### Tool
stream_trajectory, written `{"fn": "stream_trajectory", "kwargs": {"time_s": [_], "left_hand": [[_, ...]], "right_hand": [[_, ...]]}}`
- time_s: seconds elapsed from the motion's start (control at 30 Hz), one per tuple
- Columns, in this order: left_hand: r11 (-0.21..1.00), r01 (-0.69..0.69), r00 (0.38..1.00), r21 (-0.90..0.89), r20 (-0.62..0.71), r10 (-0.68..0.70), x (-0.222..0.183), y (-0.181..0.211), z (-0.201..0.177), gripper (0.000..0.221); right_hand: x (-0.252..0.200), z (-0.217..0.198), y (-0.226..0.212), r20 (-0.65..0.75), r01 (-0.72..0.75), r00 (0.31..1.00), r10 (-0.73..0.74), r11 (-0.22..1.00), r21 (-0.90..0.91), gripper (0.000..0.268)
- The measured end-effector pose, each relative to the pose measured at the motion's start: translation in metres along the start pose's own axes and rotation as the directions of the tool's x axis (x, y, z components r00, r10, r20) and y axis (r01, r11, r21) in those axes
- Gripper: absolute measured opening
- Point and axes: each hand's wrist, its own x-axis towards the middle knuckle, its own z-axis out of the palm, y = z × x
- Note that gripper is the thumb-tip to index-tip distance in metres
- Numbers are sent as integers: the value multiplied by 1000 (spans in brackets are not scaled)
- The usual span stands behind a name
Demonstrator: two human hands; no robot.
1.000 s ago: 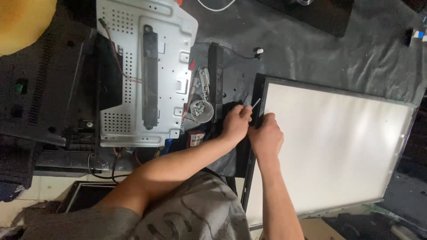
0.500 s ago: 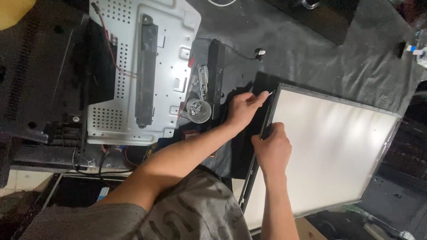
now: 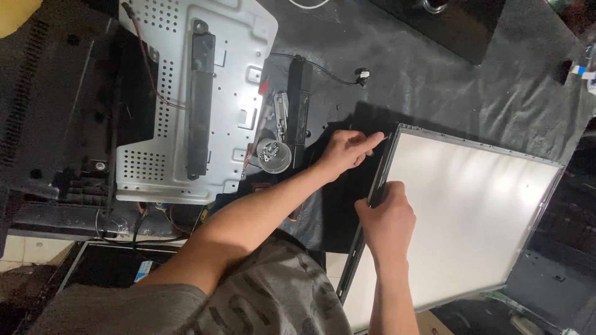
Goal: Removing the inner frame from a screen assembly using a prying tool
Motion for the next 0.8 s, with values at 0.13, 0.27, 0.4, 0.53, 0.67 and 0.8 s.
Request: {"fn": "stream_trajectory", "kwargs": {"time_s": [0.13, 0.27, 0.4, 0.53, 0.67, 0.8], "left_hand": [[995, 22, 993, -102, 117, -9, 0, 11, 0, 53], [976, 99, 963, -194, 265, -45, 6, 8, -1, 53], [973, 65, 972, -223, 235, -11, 3, 9, -2, 49], [994, -27, 987, -101, 153, 43, 1, 8, -4, 55], [994, -106, 989, 27, 106, 103, -1, 3, -7, 59], [996, -87, 988, 19, 129, 84, 1, 9, -9, 59]], "right_hand": [[-5, -7, 0, 5, -21, 1000, 21, 999, 28, 33], [-3, -5, 4, 8, -13, 1000, 12, 999, 36, 35], [-7, -4, 6, -6, 4, 1000, -3, 998, 69, 35], [-8, -6, 6, -7, -11, 1000, 11, 997, 75, 35], [-5, -2, 12, -7, -10, 1000, 10, 996, 86, 36], [-8, -4, 6, -11, -16, 1000, 17, 997, 81, 35]]}}
